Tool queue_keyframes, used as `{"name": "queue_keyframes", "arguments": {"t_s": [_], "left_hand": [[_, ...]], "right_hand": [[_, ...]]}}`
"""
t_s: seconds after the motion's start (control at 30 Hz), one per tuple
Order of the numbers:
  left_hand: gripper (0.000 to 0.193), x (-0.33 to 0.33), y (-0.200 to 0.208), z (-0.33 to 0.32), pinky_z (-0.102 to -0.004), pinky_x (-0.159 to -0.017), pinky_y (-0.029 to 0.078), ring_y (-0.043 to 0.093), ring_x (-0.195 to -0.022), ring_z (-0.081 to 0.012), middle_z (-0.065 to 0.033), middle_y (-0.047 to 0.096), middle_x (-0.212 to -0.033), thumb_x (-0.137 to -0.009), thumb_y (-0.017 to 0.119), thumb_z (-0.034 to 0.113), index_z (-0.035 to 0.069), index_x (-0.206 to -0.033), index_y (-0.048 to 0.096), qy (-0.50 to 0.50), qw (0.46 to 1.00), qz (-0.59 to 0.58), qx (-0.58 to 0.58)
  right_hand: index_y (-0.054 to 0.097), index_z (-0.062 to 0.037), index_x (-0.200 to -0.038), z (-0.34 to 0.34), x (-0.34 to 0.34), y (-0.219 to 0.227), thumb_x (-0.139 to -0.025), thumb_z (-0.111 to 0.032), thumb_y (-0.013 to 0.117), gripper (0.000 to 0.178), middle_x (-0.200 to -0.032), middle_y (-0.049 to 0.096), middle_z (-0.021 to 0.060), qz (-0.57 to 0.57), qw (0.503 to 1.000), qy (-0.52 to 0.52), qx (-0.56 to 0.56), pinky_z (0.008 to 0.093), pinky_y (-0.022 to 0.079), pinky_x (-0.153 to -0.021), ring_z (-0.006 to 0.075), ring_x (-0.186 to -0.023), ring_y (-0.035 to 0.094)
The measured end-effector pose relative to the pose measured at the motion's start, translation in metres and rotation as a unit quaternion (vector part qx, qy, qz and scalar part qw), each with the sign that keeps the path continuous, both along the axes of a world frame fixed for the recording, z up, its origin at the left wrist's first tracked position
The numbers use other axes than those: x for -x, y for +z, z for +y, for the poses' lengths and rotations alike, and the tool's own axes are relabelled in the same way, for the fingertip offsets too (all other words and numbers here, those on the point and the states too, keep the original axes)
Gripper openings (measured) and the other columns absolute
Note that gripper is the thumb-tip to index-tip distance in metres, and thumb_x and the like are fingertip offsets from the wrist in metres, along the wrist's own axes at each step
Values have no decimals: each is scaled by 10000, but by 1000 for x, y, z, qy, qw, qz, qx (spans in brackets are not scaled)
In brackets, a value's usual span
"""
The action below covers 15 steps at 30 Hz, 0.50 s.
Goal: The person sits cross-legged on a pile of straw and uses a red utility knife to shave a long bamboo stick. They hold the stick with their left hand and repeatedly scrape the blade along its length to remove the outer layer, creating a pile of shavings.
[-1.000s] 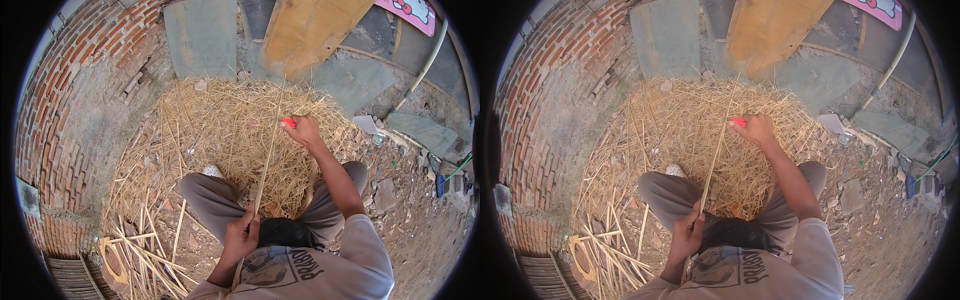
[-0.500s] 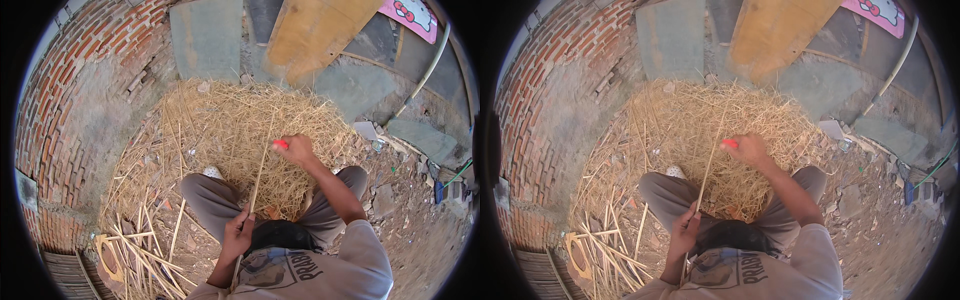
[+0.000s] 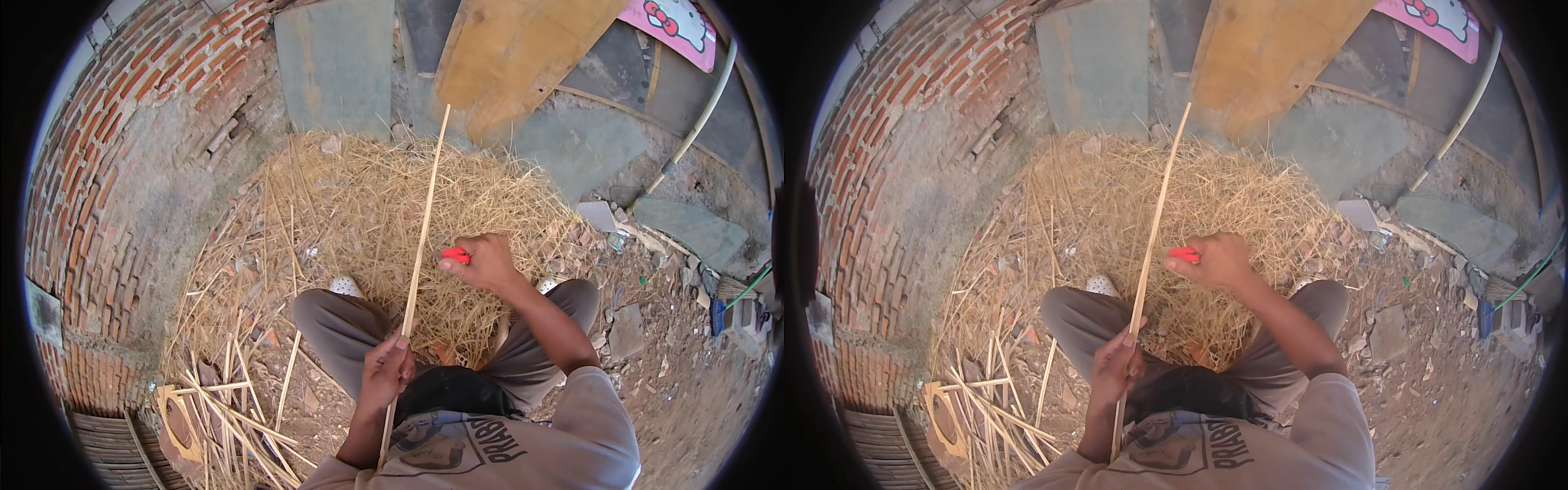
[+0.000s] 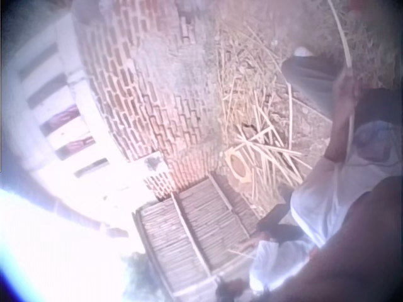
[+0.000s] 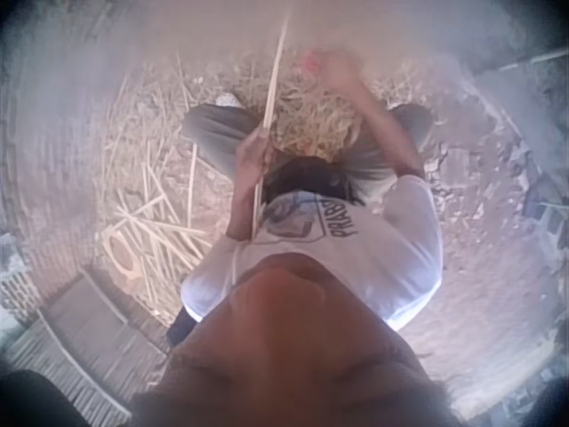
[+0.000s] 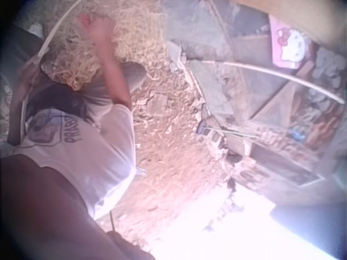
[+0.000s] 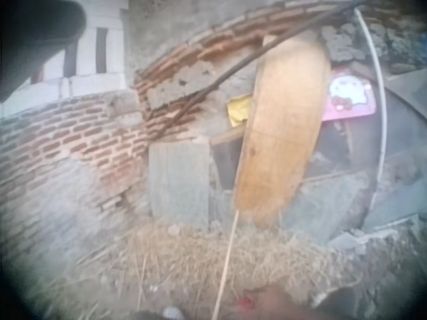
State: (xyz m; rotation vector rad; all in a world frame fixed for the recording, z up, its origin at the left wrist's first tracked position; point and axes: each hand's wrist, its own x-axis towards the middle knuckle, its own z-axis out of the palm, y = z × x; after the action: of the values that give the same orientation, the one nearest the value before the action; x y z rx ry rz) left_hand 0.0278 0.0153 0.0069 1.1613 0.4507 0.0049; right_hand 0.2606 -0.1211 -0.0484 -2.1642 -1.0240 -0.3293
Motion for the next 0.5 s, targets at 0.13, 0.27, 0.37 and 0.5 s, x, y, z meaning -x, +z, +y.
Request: {"name": "queue_keyframes", "arguments": {"t_s": [0.13, 0.27, 0.37, 0.5], "left_hand": [[380, 1, -11, -4, -190, -465, 285, 354, -496, -27, 54, 407, -601, -1013, 478, 153, 25, -1370, 500, -23, 995, -5, -97], [335, 3, -8, -14, -181, -504, 277, 338, -574, -11, 82, 391, -651, -997, 502, 96, -18, -1309, 541, -4, 962, -41, -271], [304, 4, -8, -13, -183, -517, 293, 347, -613, -8, 79, 397, -657, -984, 519, 76, -49, -1256, 568, 10, 939, -57, -339], [297, 3, -2, -10, -189, -533, 354, 390, -628, -16, 59, 434, -647, -973, 535, 69, -53, -1239, 580, 1, 909, -56, -414]], "right_hand": [[630, -95, -619, 7, 20, 19, -760, -697, 620, 618, -463, 531, 79, -13, 993, 49, 105, 399, 445, -451, 284, -435, 571], [606, -105, -583, 4, -9, 6, -758, -708, 613, 627, -458, 528, 70, -21, 997, -27, 73, 389, 431, -424, 273, -424, 567], [622, -111, -584, 7, 2, 4, -773, -717, 588, 636, -458, 533, 77, -12, 995, 15, 93, 382, 439, -425, 262, -423, 571], [630, -105, -591, 13, 18, -2, -785, -719, 572, 647, -448, 528, 79, -70, 996, 48, 38, 382, 440, -427, 262, -415, 565]]}}
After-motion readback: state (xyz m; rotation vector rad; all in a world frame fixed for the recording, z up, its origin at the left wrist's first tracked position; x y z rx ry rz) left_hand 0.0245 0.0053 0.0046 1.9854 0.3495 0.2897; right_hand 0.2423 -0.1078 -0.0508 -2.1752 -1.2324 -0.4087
